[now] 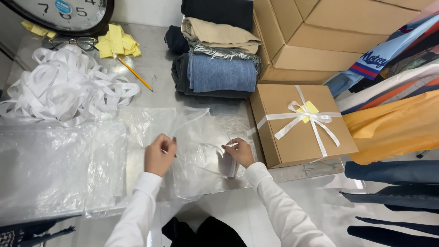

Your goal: Folding a garment, placing it in a plastic bag, putting it in a box, and tying a ribbon around the box.

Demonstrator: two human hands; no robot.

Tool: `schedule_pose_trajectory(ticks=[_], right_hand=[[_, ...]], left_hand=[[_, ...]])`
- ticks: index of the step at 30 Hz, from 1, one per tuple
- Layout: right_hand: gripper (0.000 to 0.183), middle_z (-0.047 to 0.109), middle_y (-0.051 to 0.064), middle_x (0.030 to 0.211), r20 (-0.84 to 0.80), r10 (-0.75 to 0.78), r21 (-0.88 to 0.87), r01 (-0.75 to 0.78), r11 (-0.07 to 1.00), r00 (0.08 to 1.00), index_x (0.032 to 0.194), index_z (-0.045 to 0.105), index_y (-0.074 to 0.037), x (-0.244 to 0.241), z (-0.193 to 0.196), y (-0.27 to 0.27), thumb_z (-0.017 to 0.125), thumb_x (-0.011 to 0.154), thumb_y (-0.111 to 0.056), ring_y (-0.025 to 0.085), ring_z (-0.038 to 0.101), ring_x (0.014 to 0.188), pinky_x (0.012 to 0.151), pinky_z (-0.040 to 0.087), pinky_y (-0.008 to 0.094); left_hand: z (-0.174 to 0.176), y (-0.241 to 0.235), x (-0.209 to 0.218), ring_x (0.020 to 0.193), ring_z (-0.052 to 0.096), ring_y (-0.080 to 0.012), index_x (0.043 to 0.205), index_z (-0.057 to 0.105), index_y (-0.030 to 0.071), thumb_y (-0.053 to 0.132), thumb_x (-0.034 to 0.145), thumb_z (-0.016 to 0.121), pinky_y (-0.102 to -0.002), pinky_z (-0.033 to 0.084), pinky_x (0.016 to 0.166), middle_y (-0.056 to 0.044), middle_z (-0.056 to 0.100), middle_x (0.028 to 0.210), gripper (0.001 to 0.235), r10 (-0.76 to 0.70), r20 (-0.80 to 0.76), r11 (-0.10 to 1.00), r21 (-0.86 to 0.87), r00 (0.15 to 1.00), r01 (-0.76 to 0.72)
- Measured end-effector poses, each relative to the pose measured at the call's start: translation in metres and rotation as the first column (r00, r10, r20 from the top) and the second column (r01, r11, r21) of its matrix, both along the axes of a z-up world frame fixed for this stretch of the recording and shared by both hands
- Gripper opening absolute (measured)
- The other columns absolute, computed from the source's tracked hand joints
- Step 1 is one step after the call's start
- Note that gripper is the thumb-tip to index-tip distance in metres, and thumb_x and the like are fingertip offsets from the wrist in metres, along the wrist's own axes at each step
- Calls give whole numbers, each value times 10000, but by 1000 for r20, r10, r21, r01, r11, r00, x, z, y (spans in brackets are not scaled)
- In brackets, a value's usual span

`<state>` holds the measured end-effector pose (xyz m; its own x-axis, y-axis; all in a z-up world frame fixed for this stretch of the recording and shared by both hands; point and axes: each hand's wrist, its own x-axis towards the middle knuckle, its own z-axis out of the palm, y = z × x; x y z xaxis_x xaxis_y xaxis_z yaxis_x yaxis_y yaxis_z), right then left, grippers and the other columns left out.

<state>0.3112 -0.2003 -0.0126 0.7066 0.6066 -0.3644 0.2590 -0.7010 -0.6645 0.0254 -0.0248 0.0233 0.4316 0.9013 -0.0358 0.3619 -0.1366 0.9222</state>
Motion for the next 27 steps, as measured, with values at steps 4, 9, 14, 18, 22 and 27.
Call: schedule_pose_trajectory(ticks=[4, 9, 14, 18, 22, 27], right_hand=[[590, 826, 157, 1081, 91, 28, -23, -26, 999, 995, 1356, 705, -126, -3, 21, 16, 898, 868, -396, 320, 800, 1057, 909, 656, 451], [368, 816, 182, 1155, 152, -11, 255, -28, 967, 988, 1325, 731, -147, 38, 33, 42, 779, 976, -256, 339, 789, 1104, 919, 635, 454], [310, 793, 219, 1162, 106, -1, 494, -52, 868, 994, 1306, 738, -59, 106, 64, 101, 674, 1003, -76, 313, 768, 1076, 907, 630, 439], [263, 784, 255, 1176, -42, -2, 651, 29, 758, 999, 1289, 733, -19, 161, 106, 166, 649, 1047, -80, 297, 795, 1053, 854, 675, 416], [303, 767, 284, 1201, 126, 44, 695, -120, 709, 991, 1322, 715, 22, 215, 151, 239, 690, 1038, -79, 308, 785, 1071, 834, 674, 384], [344, 753, 156, 1315, 573, 244, 437, -544, 716, 782, 1423, 716, -103, 266, 179, 329, 627, 1091, -83, 364, 693, 1287, 1029, 607, 464]], left_hand=[[-9, -21, 48, 824, 780, -362, 865, 618, 127, 321, 939, 762, -486, 591, 764, -129, 754, 740, 253, -148, -63, 988, -47, 987, 146], [0, -33, 99, 845, 775, -332, 925, 642, 117, 390, 987, 728, -443, 584, 771, -119, 762, 838, 293, -357, -44, 922, -178, 933, 344], [4, 13, 134, 709, 795, -265, 929, 690, 108, 246, 1002, 713, -364, 619, 659, -106, 798, 761, 158, -281, 105, 946, -138, 954, 293], [16, 78, 172, 638, 750, -222, 907, 683, 81, 168, 1012, 701, -308, 588, 599, -107, 765, 712, 137, -94, 295, 986, -104, 951, 129], [72, 135, 220, 740, 785, -221, 1007, 697, 63, 143, 1056, 655, -335, 646, 685, -139, 806, 843, 102, -28, 382, 987, -137, 924, 87], [128, 182, 285, 1098, 778, -382, 1174, 746, 57, 116, 1050, 657, -456, 622, 906, -181, 831, 1031, 163, -133, 195, 958, 276, 972, 76]])
